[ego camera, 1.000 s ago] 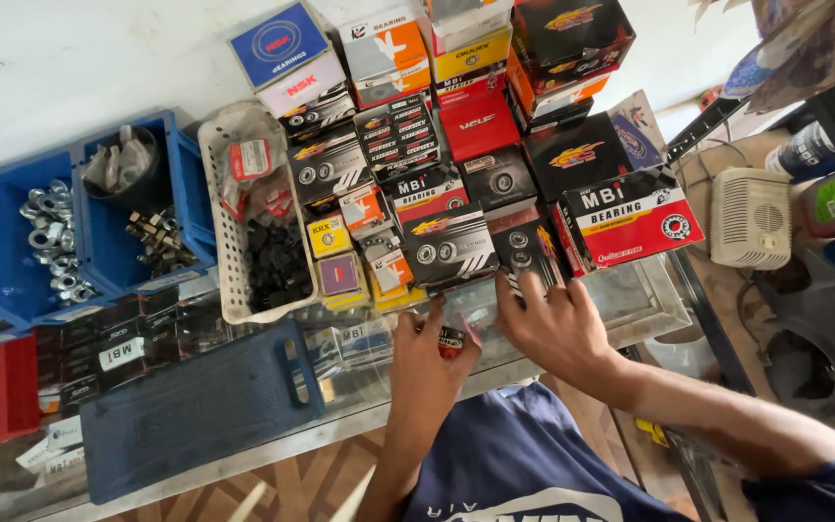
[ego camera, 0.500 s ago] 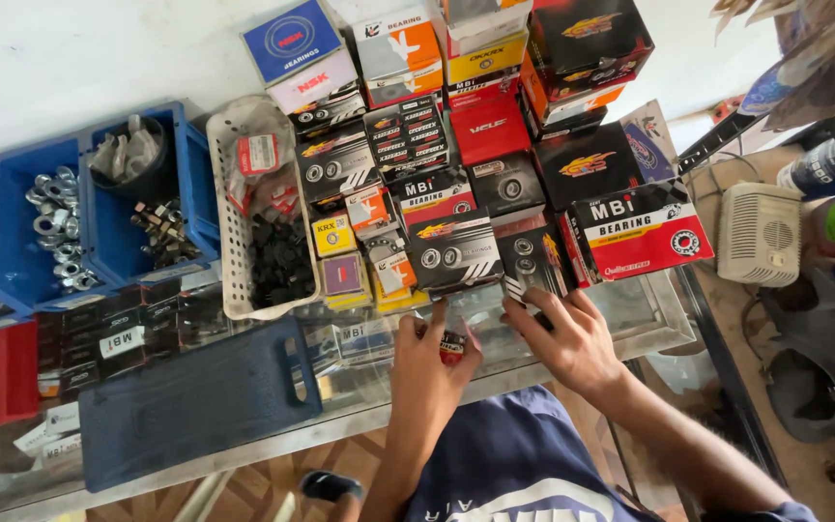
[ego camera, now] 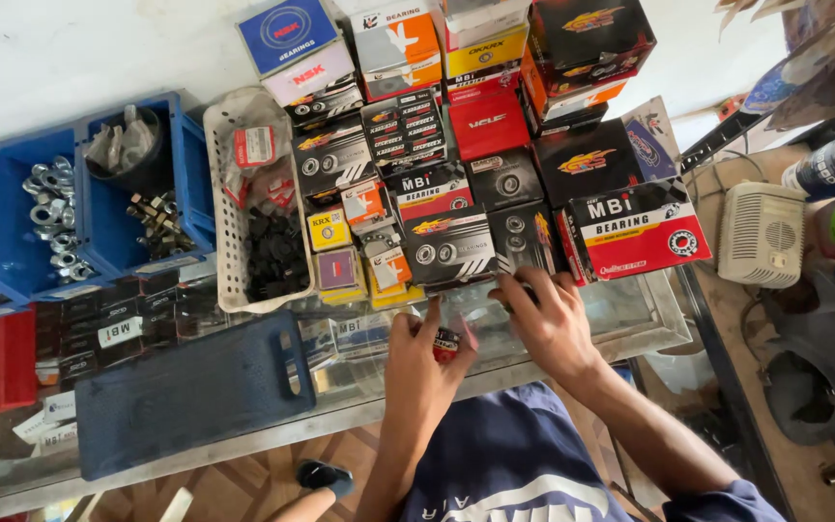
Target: Organizing and checking various motorcycle parts in their boxes on a counter.
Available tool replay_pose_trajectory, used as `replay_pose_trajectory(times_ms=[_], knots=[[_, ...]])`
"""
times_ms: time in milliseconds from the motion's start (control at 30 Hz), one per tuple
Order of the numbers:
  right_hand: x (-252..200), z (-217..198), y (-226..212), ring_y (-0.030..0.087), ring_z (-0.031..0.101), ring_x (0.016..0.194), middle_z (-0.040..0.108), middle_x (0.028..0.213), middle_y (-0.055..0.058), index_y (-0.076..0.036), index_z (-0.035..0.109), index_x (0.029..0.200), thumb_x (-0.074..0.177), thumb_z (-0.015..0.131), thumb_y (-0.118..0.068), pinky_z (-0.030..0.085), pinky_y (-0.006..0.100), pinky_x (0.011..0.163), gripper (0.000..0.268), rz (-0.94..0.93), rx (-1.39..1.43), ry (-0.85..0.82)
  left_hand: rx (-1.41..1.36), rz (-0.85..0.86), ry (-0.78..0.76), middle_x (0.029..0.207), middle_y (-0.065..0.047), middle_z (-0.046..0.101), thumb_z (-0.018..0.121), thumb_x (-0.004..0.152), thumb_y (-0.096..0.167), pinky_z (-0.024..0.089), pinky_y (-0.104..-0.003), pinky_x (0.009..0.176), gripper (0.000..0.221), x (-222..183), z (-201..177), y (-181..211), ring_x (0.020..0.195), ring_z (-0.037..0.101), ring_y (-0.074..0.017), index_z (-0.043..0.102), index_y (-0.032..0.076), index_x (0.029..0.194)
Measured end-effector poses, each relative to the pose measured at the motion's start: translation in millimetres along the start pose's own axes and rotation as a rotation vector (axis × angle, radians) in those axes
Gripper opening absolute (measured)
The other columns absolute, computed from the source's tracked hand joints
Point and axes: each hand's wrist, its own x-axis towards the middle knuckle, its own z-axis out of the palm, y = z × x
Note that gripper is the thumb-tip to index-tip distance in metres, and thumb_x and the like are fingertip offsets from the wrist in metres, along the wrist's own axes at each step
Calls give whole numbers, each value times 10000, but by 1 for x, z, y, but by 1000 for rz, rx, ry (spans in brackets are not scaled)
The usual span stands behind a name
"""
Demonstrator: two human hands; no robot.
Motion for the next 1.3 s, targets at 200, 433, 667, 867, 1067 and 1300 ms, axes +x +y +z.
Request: replay_pose_trajectory(times_ms=[200,433,667,867,1067,1300], knots=[[-5,2,-2,299,617,841,626,1166,114,-73,680,1212,741,748,-26,516,389,800,478,85,44,-31,-28,-16,-16,925,-97,540,790,822,328,506,-326,520,614,-3,-1,-1,608,569,-205,643,56,1352],[-18,1,-4,307,660,886,556,1303,183,-42,632,1288,685,794,23,577,393,738,627,197,23,-49,-37,-13,-17,941,-106,529,803,813,305,509,-326,541,629,-5,-2,1,638,557,-208,633,65,1369],[-19,2,-1,264,673,787,583,1296,165,-44,676,1260,637,697,91,575,355,660,638,134,-23,66,-20,50,49,906,-110,523,807,794,285,498,-330,529,639,-7,0,1,648,544,-221,635,42,1360],[-14,-21,-24,229,655,834,663,1131,145,-4,730,1102,822,823,-2,549,316,702,294,304,229,193,-133,3,70,1067,-155,583,818,754,275,541,-379,768,608,-14,18,-20,884,619,-301,581,23,1255],[-46,1,-20,149,664,852,750,929,113,-98,761,1122,825,863,-144,577,327,810,317,825,923,-6,-396,-297,-175,972,-194,650,792,880,424,597,-388,661,480,-12,14,-21,884,739,-343,645,41,1128],[-67,22,-35,227,669,1007,674,1134,174,27,584,1379,799,781,99,599,373,867,616,848,1387,-35,-746,-210,-201,985,-218,731,767,960,266,614,-431,795,341,-11,26,-39,1037,745,-336,605,13,1121]])
